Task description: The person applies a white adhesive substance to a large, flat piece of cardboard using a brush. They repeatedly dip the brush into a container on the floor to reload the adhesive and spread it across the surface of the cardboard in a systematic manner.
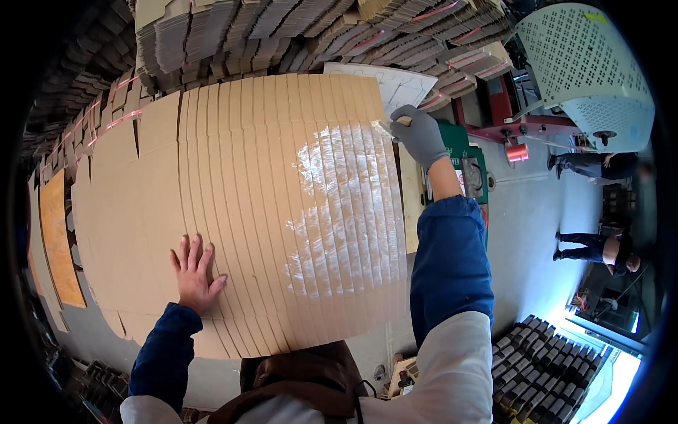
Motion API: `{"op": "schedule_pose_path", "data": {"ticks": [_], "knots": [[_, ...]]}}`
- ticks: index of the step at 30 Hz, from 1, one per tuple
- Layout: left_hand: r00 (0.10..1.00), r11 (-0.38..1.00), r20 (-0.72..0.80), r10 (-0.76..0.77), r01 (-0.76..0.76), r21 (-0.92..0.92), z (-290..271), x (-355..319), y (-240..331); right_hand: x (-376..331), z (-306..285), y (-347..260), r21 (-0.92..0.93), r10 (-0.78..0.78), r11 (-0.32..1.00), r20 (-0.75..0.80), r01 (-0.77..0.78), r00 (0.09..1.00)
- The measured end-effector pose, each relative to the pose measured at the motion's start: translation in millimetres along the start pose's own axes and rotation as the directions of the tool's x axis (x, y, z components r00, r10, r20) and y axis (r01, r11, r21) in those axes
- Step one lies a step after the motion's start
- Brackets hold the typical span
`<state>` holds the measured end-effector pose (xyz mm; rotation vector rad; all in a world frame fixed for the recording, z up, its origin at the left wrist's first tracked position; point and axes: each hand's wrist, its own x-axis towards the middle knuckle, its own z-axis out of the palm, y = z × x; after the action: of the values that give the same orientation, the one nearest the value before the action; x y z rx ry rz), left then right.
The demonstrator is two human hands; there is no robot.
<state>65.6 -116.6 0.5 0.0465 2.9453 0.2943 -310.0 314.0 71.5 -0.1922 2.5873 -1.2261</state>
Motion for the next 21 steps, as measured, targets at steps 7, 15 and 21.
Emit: {"op": "schedule_pose_path", "data": {"ticks": [7,15,21], "knots": [[1.0,1.0,-0.025,0.004,-0.004,-0.021,1.0,2.6,0.9,10.3,28.6,-15.9,0.458,0.07,0.888,-0.046,-0.041,0.997],[1.0,1.0,-0.022,0.011,-0.011,-0.004,5.9,3.5,0.1,24.1,76.9,-8.2,-0.112,-0.173,0.98,-0.074,0.164,0.982],[0.999,1.0,-0.037,0.008,-0.009,-0.013,5.4,-1.0,-4.3,16.4,81.8,-44.0,-0.127,-0.236,0.967,-0.135,0.22,0.962]]}}
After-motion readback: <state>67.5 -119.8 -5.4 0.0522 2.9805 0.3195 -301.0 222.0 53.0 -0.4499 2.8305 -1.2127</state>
